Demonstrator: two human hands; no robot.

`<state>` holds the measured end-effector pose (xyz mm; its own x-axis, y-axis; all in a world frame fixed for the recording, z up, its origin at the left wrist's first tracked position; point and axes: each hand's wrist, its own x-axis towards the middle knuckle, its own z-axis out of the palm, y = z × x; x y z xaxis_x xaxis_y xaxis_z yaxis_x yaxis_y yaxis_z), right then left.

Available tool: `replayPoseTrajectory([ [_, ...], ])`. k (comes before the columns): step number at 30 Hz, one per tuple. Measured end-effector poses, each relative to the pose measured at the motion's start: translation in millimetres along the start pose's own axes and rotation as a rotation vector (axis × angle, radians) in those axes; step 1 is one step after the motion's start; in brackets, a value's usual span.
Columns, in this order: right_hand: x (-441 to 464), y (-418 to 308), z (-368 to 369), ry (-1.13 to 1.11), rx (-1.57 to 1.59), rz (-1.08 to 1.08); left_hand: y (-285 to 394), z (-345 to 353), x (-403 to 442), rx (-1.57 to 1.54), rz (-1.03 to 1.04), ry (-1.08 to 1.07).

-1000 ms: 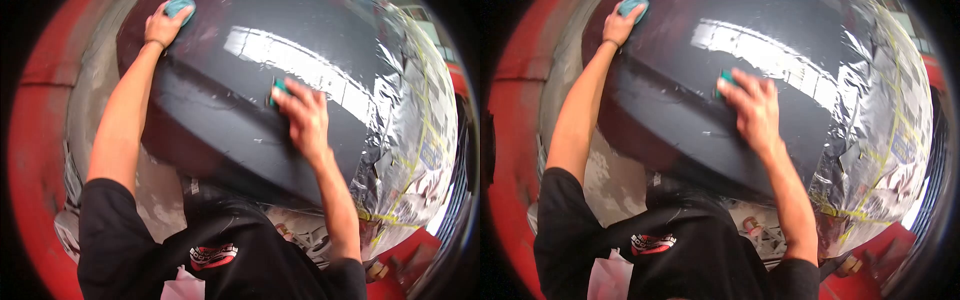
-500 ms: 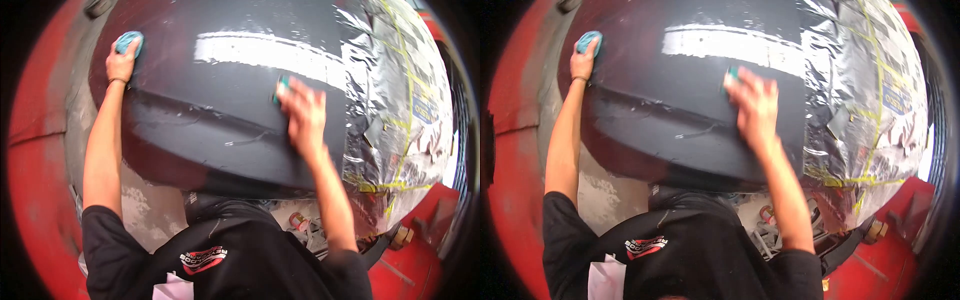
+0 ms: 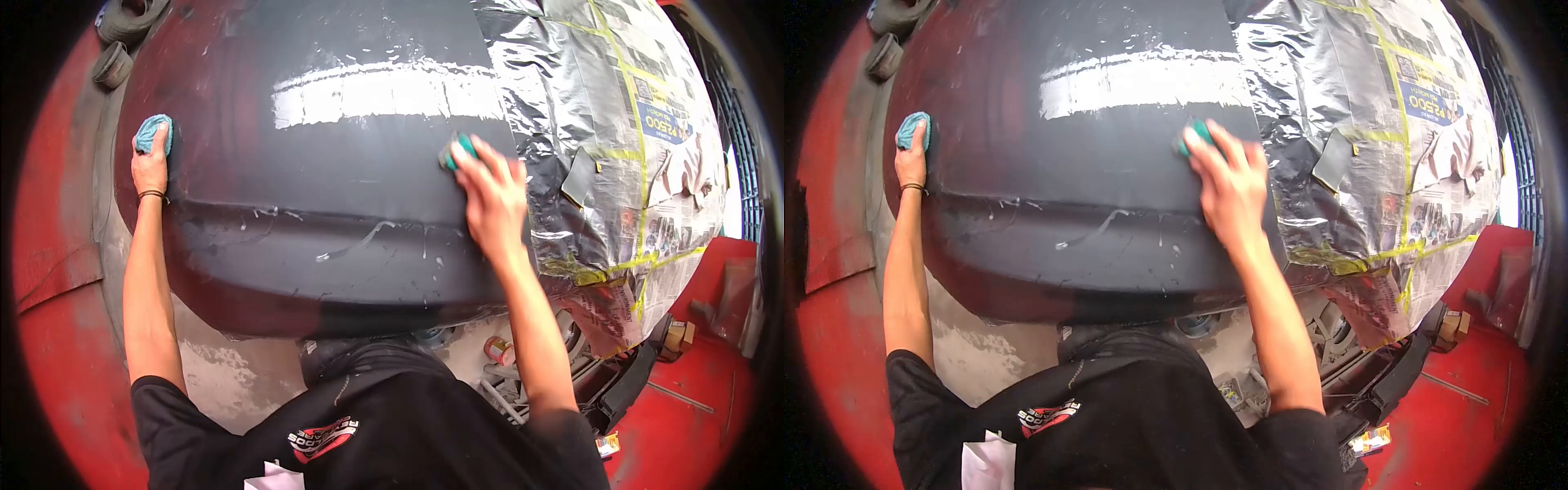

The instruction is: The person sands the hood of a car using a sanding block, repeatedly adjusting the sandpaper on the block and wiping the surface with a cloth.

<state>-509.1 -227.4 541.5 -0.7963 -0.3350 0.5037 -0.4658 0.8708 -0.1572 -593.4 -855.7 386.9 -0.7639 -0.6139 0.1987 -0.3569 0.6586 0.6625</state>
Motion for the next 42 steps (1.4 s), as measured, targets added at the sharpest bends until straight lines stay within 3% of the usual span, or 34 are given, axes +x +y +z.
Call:
replayPoseTrajectory([
  [3,-39,0,-30,-0.098,-0.020,0.068,5,2,-2,0.001,0.004,0.041],
  [5,5,29,-8,-0.060,-0.047,-0.039,8,2,-3,-0.018,0.018,0.050],
  [8,106,77,48,0.029,-0.126,0.012,11,-2,-7,-0.069,0.035,0.044],
  [10,128,83,59,0.030,-0.091,0.014,18,-6,-14,-0.119,0.037,0.043],
  [14,44,53,11,-0.030,-0.172,-0.005,14,-2,-11,-0.050,0.045,0.056],
  [17,2,30,-10,-0.085,-0.056,0.108,18,1,-15,-0.069,0.046,0.077],
  [19,49,61,16,-0.053,-0.096,-0.049,4,10,-12,-0.084,0.121,0.126],
  [21,133,109,70,-0.006,-0.157,-0.073,2,8,-13,-0.121,0.097,0.074],
  [25,288,145,142,-0.008,-0.214,0.188,3,3,-18,-0.087,0.086,0.017],
  [31,210,85,112,0.047,-0.307,0.063,-6,20,62,-0.080,0.146,-0.050],
  [34,255,95,127,-0.006,-0.334,0.147,13,29,95,-0.095,0.035,-0.035],
  [39,362,153,178,0.068,-0.424,0.203,0,33,99,-0.134,0.071,-0.067],
  [42,340,154,170,0.069,-0.398,0.192,13,27,91,-0.106,0.045,-0.079],
])
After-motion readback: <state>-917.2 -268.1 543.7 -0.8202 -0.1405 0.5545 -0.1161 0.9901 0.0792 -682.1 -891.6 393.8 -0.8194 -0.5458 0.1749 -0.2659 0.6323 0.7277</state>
